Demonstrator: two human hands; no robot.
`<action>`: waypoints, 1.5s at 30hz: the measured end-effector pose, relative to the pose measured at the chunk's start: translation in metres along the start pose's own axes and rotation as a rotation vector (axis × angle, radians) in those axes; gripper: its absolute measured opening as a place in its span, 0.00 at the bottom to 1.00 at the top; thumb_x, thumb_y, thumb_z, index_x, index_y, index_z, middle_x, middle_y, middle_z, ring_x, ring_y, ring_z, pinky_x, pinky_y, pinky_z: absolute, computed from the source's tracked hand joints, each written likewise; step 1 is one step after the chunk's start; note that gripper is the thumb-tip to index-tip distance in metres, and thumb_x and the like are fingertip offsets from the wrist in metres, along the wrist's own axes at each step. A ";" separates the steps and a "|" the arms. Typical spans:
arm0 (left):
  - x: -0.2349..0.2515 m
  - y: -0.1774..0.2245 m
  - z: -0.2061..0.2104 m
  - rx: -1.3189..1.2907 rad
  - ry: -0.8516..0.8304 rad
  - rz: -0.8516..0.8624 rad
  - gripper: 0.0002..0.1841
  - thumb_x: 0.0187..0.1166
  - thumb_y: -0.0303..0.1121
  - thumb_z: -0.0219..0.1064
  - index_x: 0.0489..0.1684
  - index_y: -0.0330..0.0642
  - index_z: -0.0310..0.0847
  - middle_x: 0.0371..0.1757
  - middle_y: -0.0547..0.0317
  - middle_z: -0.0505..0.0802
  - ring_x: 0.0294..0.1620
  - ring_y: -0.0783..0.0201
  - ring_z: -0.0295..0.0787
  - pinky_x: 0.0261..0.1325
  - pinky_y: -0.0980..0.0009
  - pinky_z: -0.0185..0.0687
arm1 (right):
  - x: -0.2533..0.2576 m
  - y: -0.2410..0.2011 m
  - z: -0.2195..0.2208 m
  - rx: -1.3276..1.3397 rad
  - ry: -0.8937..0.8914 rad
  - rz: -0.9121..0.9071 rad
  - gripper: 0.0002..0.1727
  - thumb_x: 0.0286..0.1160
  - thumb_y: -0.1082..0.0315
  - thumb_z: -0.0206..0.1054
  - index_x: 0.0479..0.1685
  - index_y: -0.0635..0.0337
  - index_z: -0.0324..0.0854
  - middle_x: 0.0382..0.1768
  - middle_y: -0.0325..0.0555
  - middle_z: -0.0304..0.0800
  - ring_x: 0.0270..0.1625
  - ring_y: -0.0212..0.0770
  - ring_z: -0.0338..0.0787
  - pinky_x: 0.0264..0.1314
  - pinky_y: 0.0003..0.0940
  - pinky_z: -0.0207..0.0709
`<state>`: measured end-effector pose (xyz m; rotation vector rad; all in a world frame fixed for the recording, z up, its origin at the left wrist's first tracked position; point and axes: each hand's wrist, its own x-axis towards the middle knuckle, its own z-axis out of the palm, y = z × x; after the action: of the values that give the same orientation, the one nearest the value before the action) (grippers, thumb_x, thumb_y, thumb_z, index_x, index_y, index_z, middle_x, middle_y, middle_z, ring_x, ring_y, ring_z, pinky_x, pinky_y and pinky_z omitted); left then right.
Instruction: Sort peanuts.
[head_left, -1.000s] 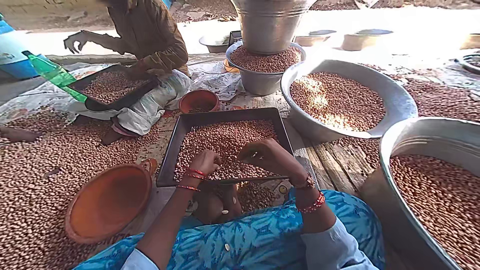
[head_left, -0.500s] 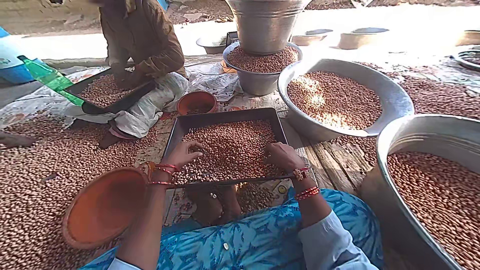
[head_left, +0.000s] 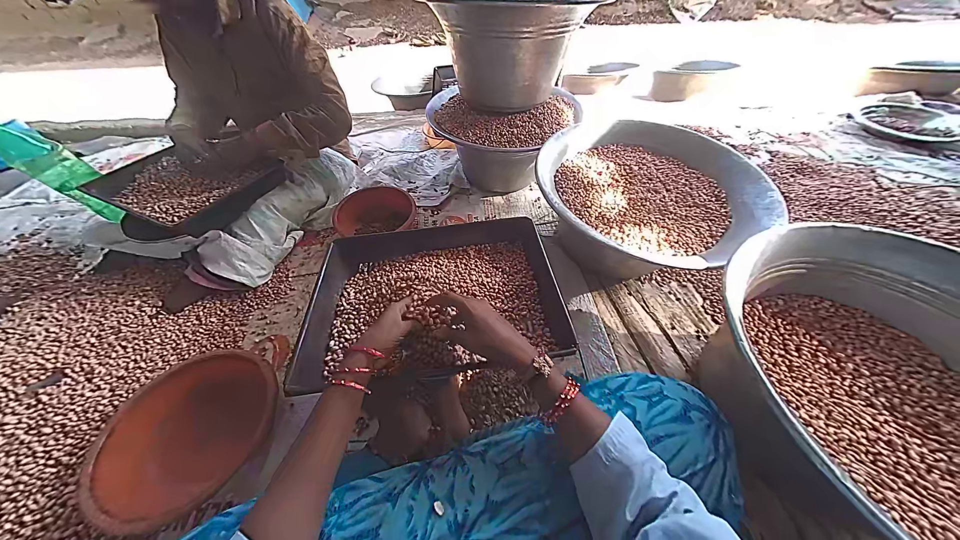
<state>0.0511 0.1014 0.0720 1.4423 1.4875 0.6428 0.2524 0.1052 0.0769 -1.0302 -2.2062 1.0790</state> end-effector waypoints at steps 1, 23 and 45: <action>-0.001 0.001 -0.004 -0.117 0.016 0.027 0.30 0.79 0.11 0.57 0.84 0.24 0.58 0.76 0.39 0.78 0.68 0.69 0.80 0.70 0.76 0.75 | -0.003 0.001 -0.014 -0.038 0.037 0.020 0.20 0.81 0.68 0.67 0.71 0.60 0.82 0.63 0.51 0.91 0.53 0.43 0.94 0.61 0.41 0.84; -0.005 0.008 0.019 0.746 0.276 0.323 0.12 0.82 0.25 0.63 0.52 0.38 0.93 0.55 0.35 0.92 0.59 0.36 0.90 0.62 0.40 0.82 | -0.024 0.029 -0.082 -0.214 0.374 0.231 0.12 0.78 0.67 0.67 0.54 0.63 0.87 0.40 0.51 0.93 0.43 0.44 0.91 0.51 0.45 0.81; -0.011 0.020 -0.030 0.680 -0.194 0.099 0.09 0.82 0.31 0.70 0.53 0.42 0.93 0.52 0.46 0.96 0.58 0.48 0.92 0.70 0.45 0.78 | -0.014 0.030 -0.049 -0.605 -0.144 0.399 0.14 0.80 0.66 0.64 0.54 0.63 0.89 0.55 0.63 0.91 0.63 0.63 0.89 0.64 0.64 0.76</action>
<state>0.0331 0.1018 0.1053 2.0324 1.5555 0.0277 0.3062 0.1289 0.0795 -1.7531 -2.5846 0.6441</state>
